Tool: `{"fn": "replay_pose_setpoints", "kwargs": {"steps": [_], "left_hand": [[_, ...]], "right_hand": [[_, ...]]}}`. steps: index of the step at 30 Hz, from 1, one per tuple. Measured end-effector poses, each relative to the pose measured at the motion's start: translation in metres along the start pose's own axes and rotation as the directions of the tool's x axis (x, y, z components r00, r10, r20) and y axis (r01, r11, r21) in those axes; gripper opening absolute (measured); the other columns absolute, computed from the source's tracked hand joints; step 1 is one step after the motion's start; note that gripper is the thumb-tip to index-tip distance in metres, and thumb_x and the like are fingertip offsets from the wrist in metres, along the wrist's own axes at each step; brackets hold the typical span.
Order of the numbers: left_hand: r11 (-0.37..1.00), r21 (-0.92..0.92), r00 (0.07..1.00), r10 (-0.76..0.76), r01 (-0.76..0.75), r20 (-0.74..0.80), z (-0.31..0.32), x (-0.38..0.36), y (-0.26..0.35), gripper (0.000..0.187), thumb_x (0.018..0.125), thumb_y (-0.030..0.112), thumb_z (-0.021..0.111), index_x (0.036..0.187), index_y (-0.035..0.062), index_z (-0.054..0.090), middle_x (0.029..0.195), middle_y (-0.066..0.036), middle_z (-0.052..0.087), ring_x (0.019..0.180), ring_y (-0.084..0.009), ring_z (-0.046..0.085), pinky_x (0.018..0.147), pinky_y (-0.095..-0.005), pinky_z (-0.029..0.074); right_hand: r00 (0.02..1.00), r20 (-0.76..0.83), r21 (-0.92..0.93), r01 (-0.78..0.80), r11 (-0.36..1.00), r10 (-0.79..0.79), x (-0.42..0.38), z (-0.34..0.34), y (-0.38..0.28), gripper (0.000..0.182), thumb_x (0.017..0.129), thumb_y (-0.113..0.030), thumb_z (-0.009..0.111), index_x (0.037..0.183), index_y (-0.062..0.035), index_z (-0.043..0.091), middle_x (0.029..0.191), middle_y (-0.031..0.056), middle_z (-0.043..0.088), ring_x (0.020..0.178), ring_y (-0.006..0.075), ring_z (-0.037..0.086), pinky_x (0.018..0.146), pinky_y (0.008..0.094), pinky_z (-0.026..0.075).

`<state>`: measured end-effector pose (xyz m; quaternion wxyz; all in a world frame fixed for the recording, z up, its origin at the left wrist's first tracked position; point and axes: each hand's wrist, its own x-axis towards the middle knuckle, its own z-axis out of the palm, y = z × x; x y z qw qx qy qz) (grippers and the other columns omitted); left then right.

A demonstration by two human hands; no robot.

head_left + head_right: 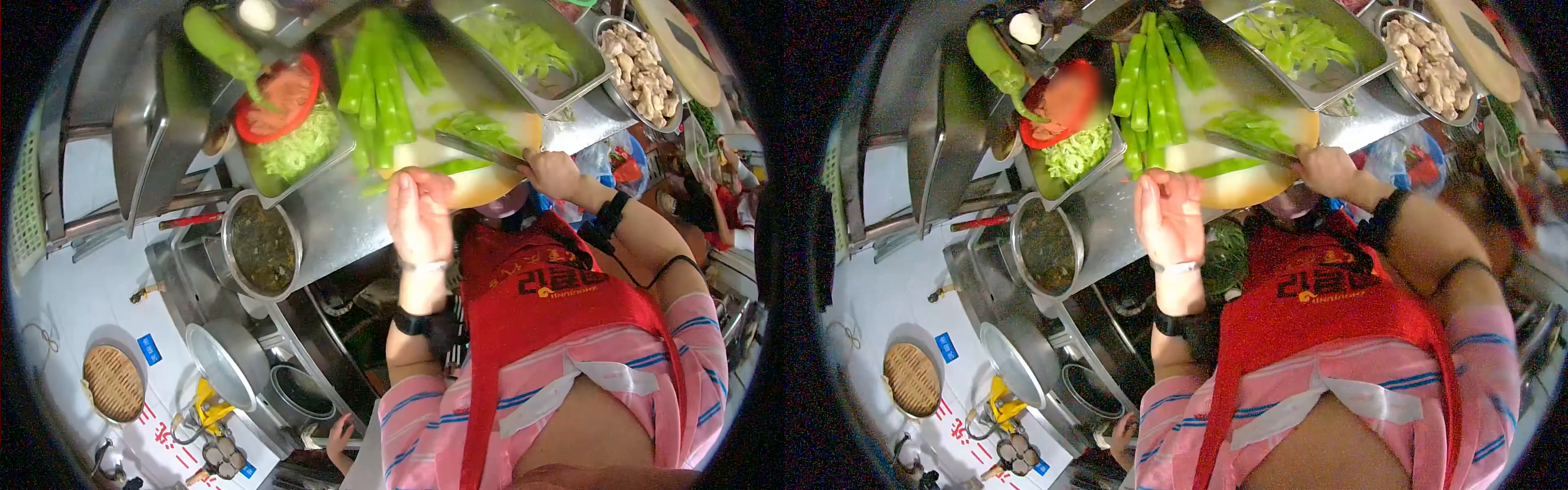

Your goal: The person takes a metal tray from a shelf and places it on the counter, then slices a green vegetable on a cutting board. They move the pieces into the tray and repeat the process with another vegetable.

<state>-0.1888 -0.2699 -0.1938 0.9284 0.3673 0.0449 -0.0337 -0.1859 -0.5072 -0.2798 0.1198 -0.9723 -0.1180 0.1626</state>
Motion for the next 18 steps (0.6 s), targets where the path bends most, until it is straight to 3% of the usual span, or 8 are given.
{"fn": "replay_pose_setpoints", "kwargs": {"steps": [1, 4, 5, 6, 7, 11, 15, 18], "left_hand": [[1.000, -0.004, 1.000, -0.011, 0.011, -0.002, -0.021, 0.009, -0.009, 0.020, 0.092, 0.027, 0.045, 0.087, 0.0088, 0.052, 0.065, 0.000, 0.045, 0.068, -0.0169, 0.044, 0.075, -0.0344, 0.039], [0.861, 0.509, 0.986, 0.072, 0.016, -0.153, -0.097, 0.035, -0.041, 0.018, 0.086, 0.025, 0.054, 0.092, 0.0079, 0.056, 0.073, -0.005, 0.055, 0.078, -0.0230, 0.051, 0.081, -0.0361, 0.039], [0.482, 0.864, 0.980, 0.192, -0.145, 0.057, -0.115, 0.039, -0.046, 0.021, 0.082, 0.024, 0.058, 0.095, 0.0084, 0.057, 0.077, -0.006, 0.057, 0.082, -0.0257, 0.052, 0.085, -0.0377, 0.038], [-0.032, 0.954, 0.936, 0.189, -0.298, 0.299, -0.127, 0.043, -0.051, 0.026, 0.078, 0.024, 0.063, 0.099, 0.0088, 0.059, 0.080, -0.008, 0.059, 0.087, -0.0284, 0.053, 0.088, -0.0393, 0.037], [-0.324, 0.856, 0.881, 0.119, -0.402, 0.459, -0.139, 0.046, -0.058, 0.035, 0.071, 0.026, 0.067, 0.102, 0.0115, 0.060, 0.090, -0.007, 0.058, 0.090, -0.0297, 0.052, 0.091, -0.0416, 0.034], [-0.455, 0.815, 0.916, 0.000, -0.358, 0.402, -0.131, 0.043, -0.061, 0.037, 0.069, 0.029, 0.067, 0.103, 0.0149, 0.060, 0.110, -0.005, 0.052, 0.100, -0.0281, 0.047, 0.091, -0.0414, 0.032], [-0.431, 0.811, 0.914, -0.107, -0.397, 0.391, -0.130, 0.043, -0.044, 0.040, 0.071, 0.028, 0.066, 0.107, 0.0131, 0.058, 0.103, -0.008, 0.054, 0.090, -0.0288, 0.053, 0.089, -0.0414, 0.036], [-0.196, 0.946, 0.965, -0.103, -0.258, 0.242, -0.109, 0.028, -0.009, 0.036, 0.075, 0.024, 0.064, 0.107, 0.0078, 0.057, 0.097, -0.010, 0.055, 0.087, -0.0264, 0.054, 0.082, -0.0363, 0.042]], "right_hand": [[1.000, 0.008, 0.000, -0.009, 1.000, 0.009, 0.000, 0.001, 0.001, 0.031, 0.085, -0.030, 0.048, 0.089, 0.0005, 0.049, 0.066, 0.0196, 0.060, 0.062, 0.0360, 0.060, 0.056, 0.0450, 0.048], [1.000, -0.012, -0.012, -0.013, 1.000, 0.013, 0.001, 0.005, 0.002, 0.030, 0.085, -0.029, 0.048, 0.090, 0.0005, 0.049, 0.063, 0.0191, 0.059, 0.060, 0.0361, 0.060, 0.055, 0.0457, 0.048], [1.000, 0.001, -0.019, -0.024, 1.000, 0.024, 0.002, 0.007, 0.003, 0.030, 0.085, -0.029, 0.047, 0.090, 0.0004, 0.048, 0.063, 0.0192, 0.058, 0.059, 0.0362, 0.059, 0.054, 0.0459, 0.048], [0.999, 0.013, -0.027, -0.035, 0.999, 0.035, 0.002, 0.008, 0.004, 0.029, 0.085, -0.029, 0.047, 0.090, 0.0003, 0.048, 0.063, 0.0193, 0.058, 0.059, 0.0364, 0.059, 0.054, 0.0461, 0.048], [0.999, 0.017, -0.026, -0.042, 0.999, 0.042, 0.003, 0.009, 0.004, 0.029, 0.085, -0.029, 0.047, 0.090, 0.0003, 0.048, 0.063, 0.0193, 0.058, 0.059, 0.0364, 0.059, 0.054, 0.0461, 0.048], [0.999, 0.011, 0.004, -0.032, 0.999, 0.032, 0.002, 0.008, 0.004, 0.029, 0.086, -0.029, 0.046, 0.091, -0.0002, 0.048, 0.063, 0.0194, 0.058, 0.059, 0.0361, 0.059, 0.054, 0.0455, 0.048], [0.999, 0.019, -0.001, -0.036, 0.999, 0.036, 0.001, 0.006, 0.003, 0.031, 0.086, -0.030, 0.046, 0.092, -0.0004, 0.048, 0.064, 0.0191, 0.059, 0.059, 0.0356, 0.060, 0.054, 0.0447, 0.048], [0.997, 0.050, -0.024, -0.062, 0.998, 0.063, 0.001, 0.000, -0.002, 0.031, 0.086, -0.031, 0.045, 0.092, -0.0005, 0.048, 0.064, 0.0185, 0.059, 0.059, 0.0350, 0.060, 0.054, 0.0443, 0.048]]}}
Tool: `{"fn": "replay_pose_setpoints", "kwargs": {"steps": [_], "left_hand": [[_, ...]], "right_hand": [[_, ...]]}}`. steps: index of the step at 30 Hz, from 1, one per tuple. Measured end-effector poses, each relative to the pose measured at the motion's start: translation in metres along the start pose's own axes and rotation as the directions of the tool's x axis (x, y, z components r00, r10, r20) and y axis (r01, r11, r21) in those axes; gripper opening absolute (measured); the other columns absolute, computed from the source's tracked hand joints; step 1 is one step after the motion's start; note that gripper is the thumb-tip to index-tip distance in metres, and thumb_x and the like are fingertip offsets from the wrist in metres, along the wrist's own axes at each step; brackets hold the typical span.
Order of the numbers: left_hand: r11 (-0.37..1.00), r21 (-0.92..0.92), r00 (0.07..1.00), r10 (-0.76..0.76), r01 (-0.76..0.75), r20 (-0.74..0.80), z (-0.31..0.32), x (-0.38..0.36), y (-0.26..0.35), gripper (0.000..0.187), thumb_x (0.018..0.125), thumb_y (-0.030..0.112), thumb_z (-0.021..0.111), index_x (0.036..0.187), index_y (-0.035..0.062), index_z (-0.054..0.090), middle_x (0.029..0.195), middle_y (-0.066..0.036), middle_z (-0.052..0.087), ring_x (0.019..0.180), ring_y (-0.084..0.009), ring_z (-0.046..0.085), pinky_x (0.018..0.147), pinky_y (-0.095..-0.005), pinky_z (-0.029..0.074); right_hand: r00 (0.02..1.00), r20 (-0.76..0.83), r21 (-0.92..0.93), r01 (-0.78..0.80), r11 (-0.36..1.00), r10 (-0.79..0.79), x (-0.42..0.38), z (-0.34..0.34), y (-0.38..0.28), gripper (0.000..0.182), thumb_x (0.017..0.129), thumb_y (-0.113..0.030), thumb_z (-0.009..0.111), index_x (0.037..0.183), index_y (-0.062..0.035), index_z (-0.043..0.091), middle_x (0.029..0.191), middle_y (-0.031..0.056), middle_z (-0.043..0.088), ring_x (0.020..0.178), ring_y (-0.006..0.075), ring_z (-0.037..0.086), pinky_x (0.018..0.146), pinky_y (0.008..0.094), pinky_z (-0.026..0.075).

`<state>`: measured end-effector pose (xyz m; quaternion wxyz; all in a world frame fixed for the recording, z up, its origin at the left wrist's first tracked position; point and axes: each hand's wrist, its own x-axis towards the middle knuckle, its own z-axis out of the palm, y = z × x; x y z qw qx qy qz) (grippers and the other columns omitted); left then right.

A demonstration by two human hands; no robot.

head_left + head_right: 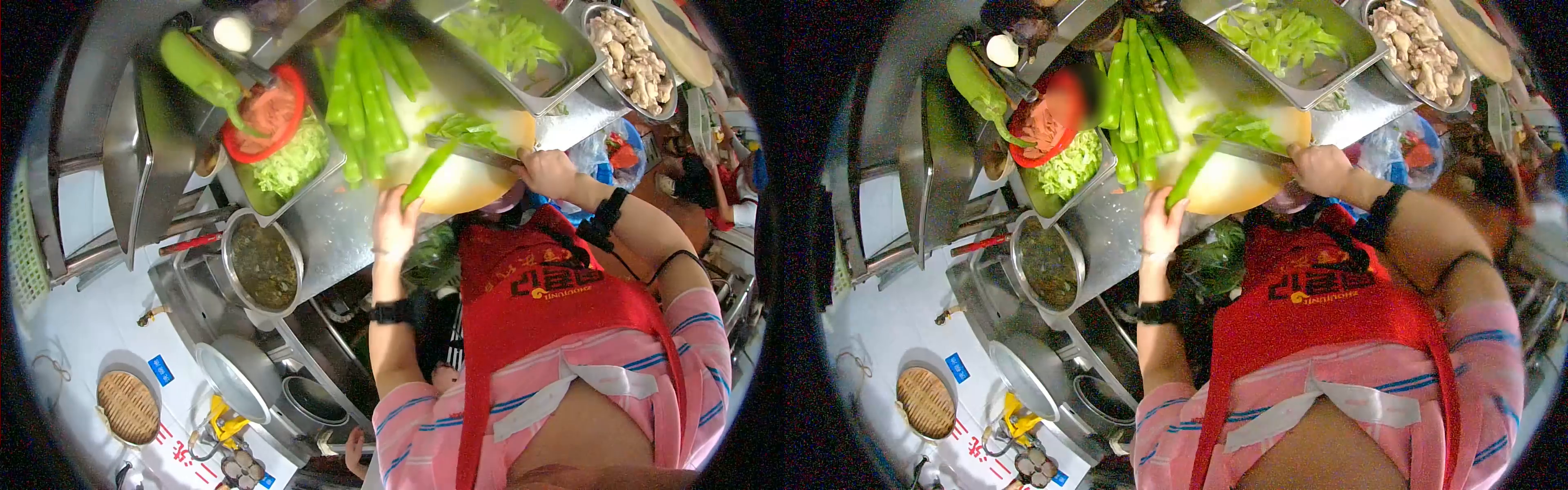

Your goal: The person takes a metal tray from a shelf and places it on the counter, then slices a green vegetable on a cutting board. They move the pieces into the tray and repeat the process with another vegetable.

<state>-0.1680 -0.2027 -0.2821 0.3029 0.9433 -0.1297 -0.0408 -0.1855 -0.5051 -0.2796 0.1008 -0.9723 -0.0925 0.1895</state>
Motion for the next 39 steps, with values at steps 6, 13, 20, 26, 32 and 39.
{"fn": "replay_pose_setpoints", "kwargs": {"steps": [6, 13, 20, 26, 32, 39], "left_hand": [[0.867, -0.491, 0.984, -0.153, 0.087, -0.096, -0.064, -0.023, 0.028, 0.026, 0.080, 0.013, 0.061, 0.103, 0.0010, 0.057, 0.094, -0.008, 0.058, 0.085, -0.0190, 0.055, 0.078, -0.0280, 0.043], [0.283, -0.958, 0.973, -0.230, 0.044, -0.023, -0.069, -0.040, 0.043, 0.035, 0.085, 0.022, 0.056, 0.109, -0.0035, 0.050, 0.088, -0.008, 0.052, 0.065, -0.0146, 0.048, 0.053, -0.0255, 0.039], [0.005, -0.997, 0.992, -0.100, -0.079, -0.079, -0.087, -0.044, 0.082, 0.049, 0.085, 0.030, 0.056, 0.118, -0.0042, 0.044, 0.085, -0.010, 0.050, 0.061, -0.0157, 0.046, 0.049, -0.0248, 0.037], [-0.201, -0.978, 0.997, 0.034, -0.058, -0.066, -0.096, -0.048, 0.090, 0.055, 0.089, 0.036, 0.048, 0.132, 0.0051, 0.033, 0.080, -0.007, 0.046, 0.055, -0.0135, 0.042, 0.044, -0.0244, 0.035], [-0.413, -0.909, 0.999, -0.036, -0.049, -0.037, -0.099, -0.053, 0.099, 0.051, 0.091, 0.036, 0.041, 0.134, 0.0118, 0.030, 0.067, -0.008, 0.045, 0.049, -0.0147, 0.042, 0.040, -0.0236, 0.035], [-0.309, -0.950, 0.999, 0.022, -0.036, -0.045, -0.090, -0.050, 0.085, 0.047, 0.093, 0.040, 0.035, 0.132, 0.0135, 0.033, 0.065, -0.006, 0.041, 0.047, -0.0133, 0.037, 0.040, -0.0248, 0.034]], "right_hand": [[0.999, -0.033, 0.001, 0.037, 0.999, -0.037, 0.003, 0.010, 0.005, 0.031, 0.086, -0.031, 0.046, 0.092, -0.0003, 0.048, 0.065, 0.0181, 0.060, 0.060, 0.0341, 0.061, 0.055, 0.0442, 0.048], [1.000, 0.027, 0.001, 0.014, 1.000, -0.014, 0.001, 0.006, -0.004, 0.030, 0.086, -0.030, 0.046, 0.091, -0.0004, 0.047, 0.066, 0.0183, 0.060, 0.062, 0.0349, 0.061, 0.056, 0.0447, 0.048], [1.000, 0.020, -0.013, -0.003, 1.000, 0.003, 0.000, 0.008, -0.003, 0.029, 0.086, -0.028, 0.046, 0.094, -0.0007, 0.046, 0.069, 0.0197, 0.060, 0.066, 0.0361, 0.060, 0.059, 0.0458, 0.047], [1.000, 0.019, -0.043, -0.007, 0.999, 0.008, -0.001, 0.006, -0.006, 0.031, 0.086, -0.030, 0.048, 0.095, -0.0011, 0.047, 0.069, 0.0198, 0.060, 0.066, 0.0360, 0.060, 0.059, 0.0458, 0.047], [0.987, -0.146, -0.030, 0.062, 0.998, -0.066, -0.002, 0.013, -0.002, 0.029, 0.086, -0.028, 0.048, 0.088, 0.0003, 0.047, 0.059, 0.0191, 0.057, 0.056, 0.0367, 0.058, 0.050, 0.0463, 0.045], [0.986, -0.143, -0.041, 0.081, 0.996, -0.087, -0.001, 0.021, 0.005, 0.029, 0.085, -0.028, 0.049, 0.090, 0.0005, 0.048, 0.060, 0.0182, 0.057, 0.057, 0.0358, 0.058, 0.051, 0.0449, 0.045]]}}
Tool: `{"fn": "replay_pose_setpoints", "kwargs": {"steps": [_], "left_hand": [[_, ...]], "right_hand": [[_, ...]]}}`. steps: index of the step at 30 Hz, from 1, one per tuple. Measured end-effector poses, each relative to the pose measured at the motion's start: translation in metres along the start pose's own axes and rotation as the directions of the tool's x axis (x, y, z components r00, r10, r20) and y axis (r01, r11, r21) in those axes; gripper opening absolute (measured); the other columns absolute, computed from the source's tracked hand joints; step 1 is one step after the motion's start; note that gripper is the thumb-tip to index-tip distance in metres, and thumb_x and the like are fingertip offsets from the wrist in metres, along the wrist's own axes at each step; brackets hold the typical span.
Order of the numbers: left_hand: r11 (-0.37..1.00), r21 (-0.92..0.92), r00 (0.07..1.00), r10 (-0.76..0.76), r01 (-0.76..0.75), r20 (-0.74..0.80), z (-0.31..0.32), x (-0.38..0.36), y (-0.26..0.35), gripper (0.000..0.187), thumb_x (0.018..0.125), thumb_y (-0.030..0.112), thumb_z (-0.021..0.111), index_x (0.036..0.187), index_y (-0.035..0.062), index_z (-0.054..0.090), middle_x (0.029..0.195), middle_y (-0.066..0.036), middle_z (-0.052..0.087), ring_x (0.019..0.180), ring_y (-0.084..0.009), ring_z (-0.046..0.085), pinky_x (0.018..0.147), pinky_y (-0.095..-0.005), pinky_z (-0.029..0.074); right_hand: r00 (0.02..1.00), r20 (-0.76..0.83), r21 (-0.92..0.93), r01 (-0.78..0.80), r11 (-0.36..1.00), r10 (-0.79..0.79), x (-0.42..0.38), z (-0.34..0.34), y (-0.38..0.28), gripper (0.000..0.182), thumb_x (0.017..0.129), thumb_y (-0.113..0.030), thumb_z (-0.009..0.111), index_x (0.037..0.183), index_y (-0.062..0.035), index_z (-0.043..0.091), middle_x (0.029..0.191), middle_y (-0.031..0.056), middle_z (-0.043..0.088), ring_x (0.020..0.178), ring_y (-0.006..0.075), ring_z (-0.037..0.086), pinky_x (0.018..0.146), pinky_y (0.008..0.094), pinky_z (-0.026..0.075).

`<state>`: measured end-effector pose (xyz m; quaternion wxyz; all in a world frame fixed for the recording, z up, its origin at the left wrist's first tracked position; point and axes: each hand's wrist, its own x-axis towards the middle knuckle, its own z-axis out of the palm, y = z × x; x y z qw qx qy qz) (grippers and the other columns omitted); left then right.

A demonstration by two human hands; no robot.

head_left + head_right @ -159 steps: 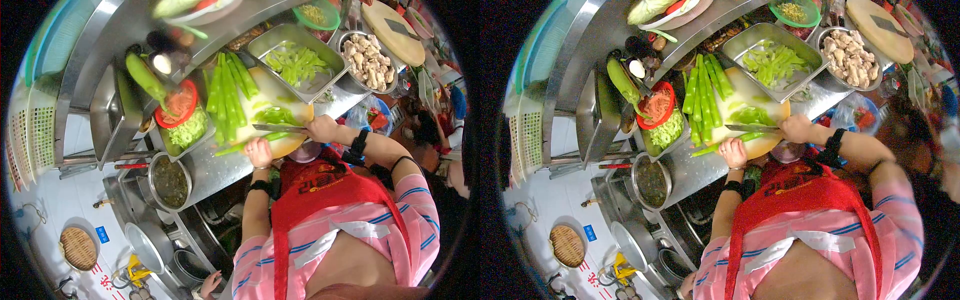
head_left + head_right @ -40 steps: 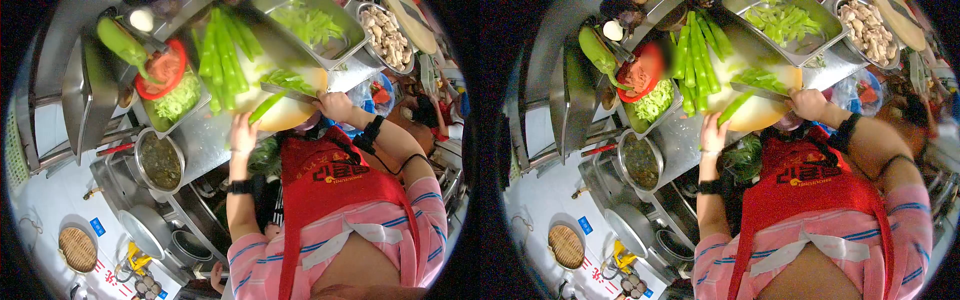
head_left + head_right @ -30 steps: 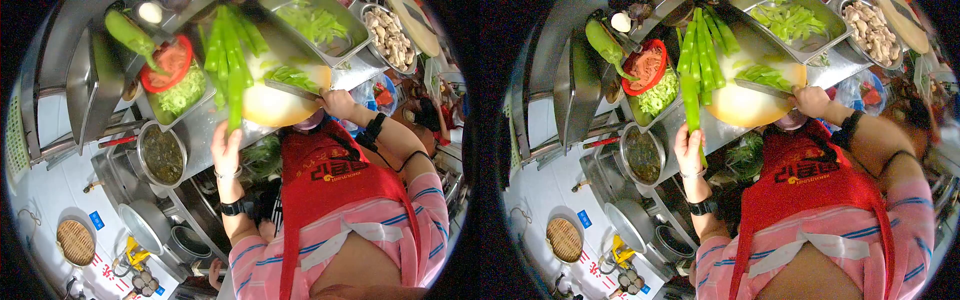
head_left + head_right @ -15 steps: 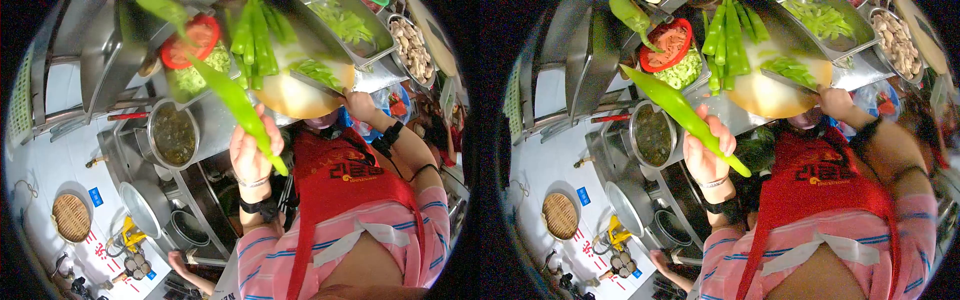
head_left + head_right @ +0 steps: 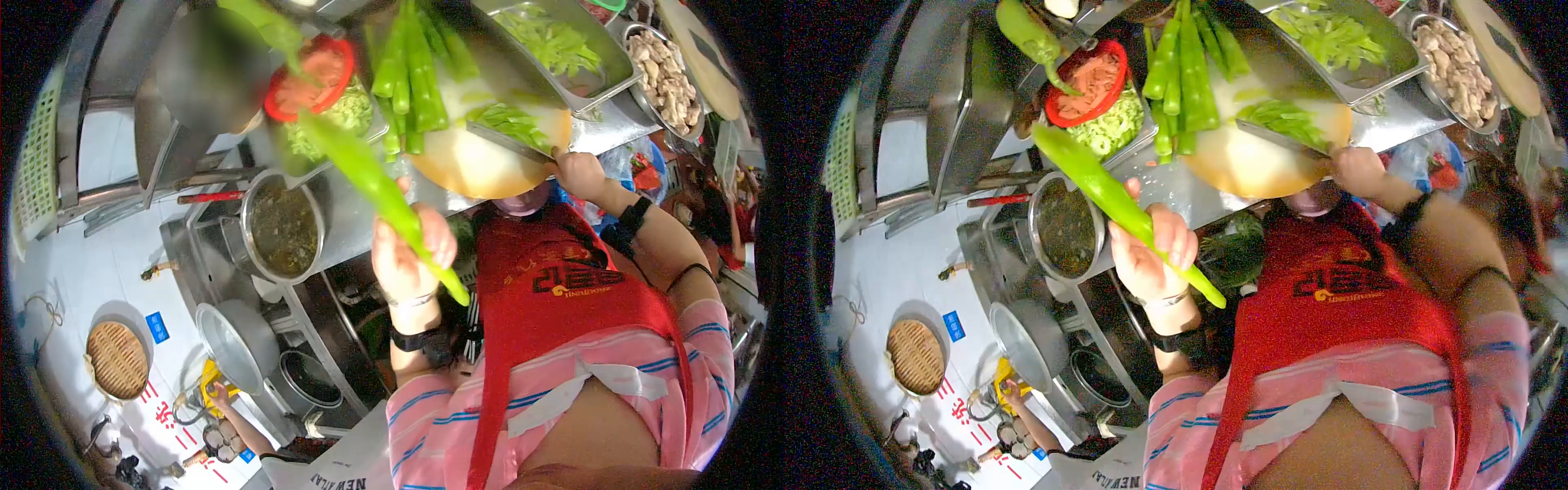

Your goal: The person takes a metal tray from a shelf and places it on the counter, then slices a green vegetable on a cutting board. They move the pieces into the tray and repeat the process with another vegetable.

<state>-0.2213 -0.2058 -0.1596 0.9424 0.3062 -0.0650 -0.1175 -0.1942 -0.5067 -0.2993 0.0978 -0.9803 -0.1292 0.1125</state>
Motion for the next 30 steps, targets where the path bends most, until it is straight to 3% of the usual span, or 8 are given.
{"fn": "replay_pose_setpoints", "kwargs": {"steps": [3, 5, 9, 16, 22, 27, 28, 30], "left_hand": [[0.991, 0.134, 0.993, 0.038, -0.022, -0.115, -0.011, 0.002, -0.009, 0.042, 0.090, 0.040, 0.042, 0.120, 0.0105, 0.042, 0.060, -0.004, 0.039, 0.048, -0.0130, 0.038, 0.040, -0.0249, 0.034], [0.890, 0.455, 0.966, 0.116, 0.001, -0.230, -0.024, 0.001, -0.016, 0.036, 0.089, 0.035, 0.048, 0.114, 0.0090, 0.044, 0.060, -0.003, 0.039, 0.048, -0.0128, 0.039, 0.040, -0.0245, 0.033], [0.828, 0.550, 0.918, 0.124, 0.114, -0.376, -0.052, -0.002, -0.034, 0.027, 0.085, 0.019, 0.055, 0.106, 0.0054, 0.044, 0.060, -0.004, 0.041, 0.049, -0.0127, 0.041, 0.042, -0.0242, 0.036], [0.810, 0.541, 0.805, 0.158, 0.224, -0.571, -0.094, -0.019, -0.072, 0.027, 0.081, 0.007, 0.058, 0.104, 0.0044, 0.044, 0.063, -0.003, 0.047, 0.049, -0.0116, 0.043, 0.042, -0.0239, 0.036], [0.815, 0.512, 0.718, 0.182, 0.272, -0.672, -0.109, -0.037, -0.096, 0.023, 0.081, 0.008, 0.059, 0.099, 0.0039, 0.044, 0.060, -0.003, 0.046, 0.047, -0.0120, 0.043, 0.042, -0.0238, 0.036], [0.822, 0.487, 0.671, 0.184, 0.296, -0.718, -0.119, -0.056, -0.114, 0.022, 0.081, 0.007, 0.059, 0.097, 0.0053, 0.044, 0.066, -0.003, 0.047, 0.049, -0.0119, 0.045, 0.044, -0.0247, 0.040], [0.797, 0.500, 0.657, 0.180, 0.339, -0.732, -0.119, -0.059, -0.118, 0.022, 0.081, 0.006, 0.059, 0.097, 0.0055, 0.044, 0.069, -0.004, 0.048, 0.050, -0.0124, 0.046, 0.044, -0.0248, 0.041], [0.773, 0.507, 0.636, 0.178, 0.382, -0.751, -0.120, -0.066, -0.125, 0.022, 0.081, 0.005, 0.059, 0.098, 0.0057, 0.045, 0.072, -0.006, 0.048, 0.051, -0.0128, 0.047, 0.045, -0.0250, 0.043]], "right_hand": [[1.000, 0.003, -0.011, 0.004, 1.000, -0.004, 0.000, 0.000, 0.003, 0.030, 0.084, -0.029, 0.050, 0.091, 0.0003, 0.048, 0.060, 0.0177, 0.058, 0.058, 0.0353, 0.058, 0.051, 0.0444, 0.045], [1.000, 0.028, 0.026, -0.008, 1.000, 0.008, 0.000, 0.000, 0.002, 0.030, 0.084, -0.029, 0.050, 0.092, 0.0002, 0.047, 0.060, 0.0175, 0.057, 0.057, 0.0352, 0.058, 0.051, 0.0444, 0.045], [1.000, 0.015, -0.003, 0.006, 1.000, -0.006, 0.000, -0.008, -0.003, 0.030, 0.084, -0.028, 0.051, 0.092, 0.0011, 0.047, 0.057, 0.0168, 0.056, 0.054, 0.0349, 0.057, 0.050, 0.0436, 0.045], [0.993, 0.119, 0.020, -0.025, 0.999, 0.023, 0.003, -0.014, -0.001, 0.025, 0.084, -0.024, 0.050, 0.093, -0.0017, 0.045, 0.059, 0.0167, 0.057, 0.054, 0.0349, 0.057, 0.048, 0.0439, 0.045], [0.996, 0.037, 0.219, 0.074, 0.973, -0.084, 0.003, -0.022, 0.008, 0.020, 0.082, -0.023, 0.056, 0.087, -0.0038, 0.051, 0.058, 0.0181, 0.055, 0.053, 0.0353, 0.057, 0.047, 0.0448, 0.044], [0.999, 0.034, 0.392, 0.021, 0.920, -0.038, 0.004, -0.024, 0.012, 0.019, 0.079, -0.015, 0.061, 0.092, -0.0026, 0.055, 0.059, 0.0173, 0.054, 0.053, 0.0346, 0.056, 0.046, 0.0414, 0.043], [0.997, 0.035, 0.368, 0.051, 0.929, -0.069, 0.004, -0.027, 0.013, 0.012, 0.082, -0.010, 0.058, 0.084, 0.0014, 0.053, 0.058, 0.0172, 0.051, 0.049, 0.0335, 0.051, 0.048, 0.0372, 0.040], [0.986, 0.161, 0.376, -0.020, 0.927, -0.044, 0.005, -0.031, 0.015, 0.016, 0.082, -0.012, 0.059, 0.090, 0.0018, 0.055, 0.064, 0.0182, 0.055, 0.054, 0.0327, 0.054, 0.050, 0.0374, 0.041]]}}
